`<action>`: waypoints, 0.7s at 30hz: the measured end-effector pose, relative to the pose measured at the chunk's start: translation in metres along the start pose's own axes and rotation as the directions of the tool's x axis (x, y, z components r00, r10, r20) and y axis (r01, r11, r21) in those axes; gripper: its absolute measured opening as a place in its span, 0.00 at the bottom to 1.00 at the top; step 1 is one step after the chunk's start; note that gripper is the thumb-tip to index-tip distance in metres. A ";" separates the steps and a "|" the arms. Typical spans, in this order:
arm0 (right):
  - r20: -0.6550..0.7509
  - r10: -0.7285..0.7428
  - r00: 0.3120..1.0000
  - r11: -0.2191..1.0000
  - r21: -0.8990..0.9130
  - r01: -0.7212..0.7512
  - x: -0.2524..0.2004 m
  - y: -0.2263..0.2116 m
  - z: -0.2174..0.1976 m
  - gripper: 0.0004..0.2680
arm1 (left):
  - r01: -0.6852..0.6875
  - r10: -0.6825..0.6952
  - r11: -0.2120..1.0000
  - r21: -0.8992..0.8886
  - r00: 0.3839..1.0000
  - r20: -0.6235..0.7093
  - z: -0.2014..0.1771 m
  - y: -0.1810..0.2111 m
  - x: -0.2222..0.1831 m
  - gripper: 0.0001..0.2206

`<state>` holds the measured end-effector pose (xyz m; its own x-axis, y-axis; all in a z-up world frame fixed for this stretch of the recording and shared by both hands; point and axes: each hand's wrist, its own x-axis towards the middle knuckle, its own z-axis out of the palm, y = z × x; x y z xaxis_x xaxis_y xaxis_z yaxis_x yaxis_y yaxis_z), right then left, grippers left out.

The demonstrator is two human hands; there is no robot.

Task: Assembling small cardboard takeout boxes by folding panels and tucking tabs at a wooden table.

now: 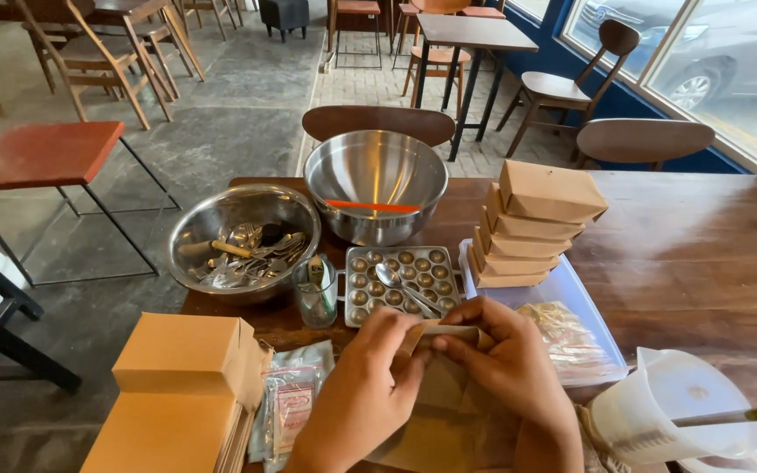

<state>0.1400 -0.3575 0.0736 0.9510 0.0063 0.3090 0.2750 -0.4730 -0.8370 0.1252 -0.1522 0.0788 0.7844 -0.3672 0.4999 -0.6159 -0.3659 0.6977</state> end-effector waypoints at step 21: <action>-0.009 -0.374 0.927 0.925 0.072 0.374 0.001 -0.022 -0.015 0.08 | -0.118 -0.044 0.919 -0.377 0.918 -0.393 -0.021 -0.018 0.009 0.06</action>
<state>0.1327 -0.3605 0.0988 0.7780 0.1751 0.6034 0.6198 -0.3713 -0.6914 0.1449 -0.1307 0.0818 0.7763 0.0150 0.6302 -0.6303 0.0297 0.7758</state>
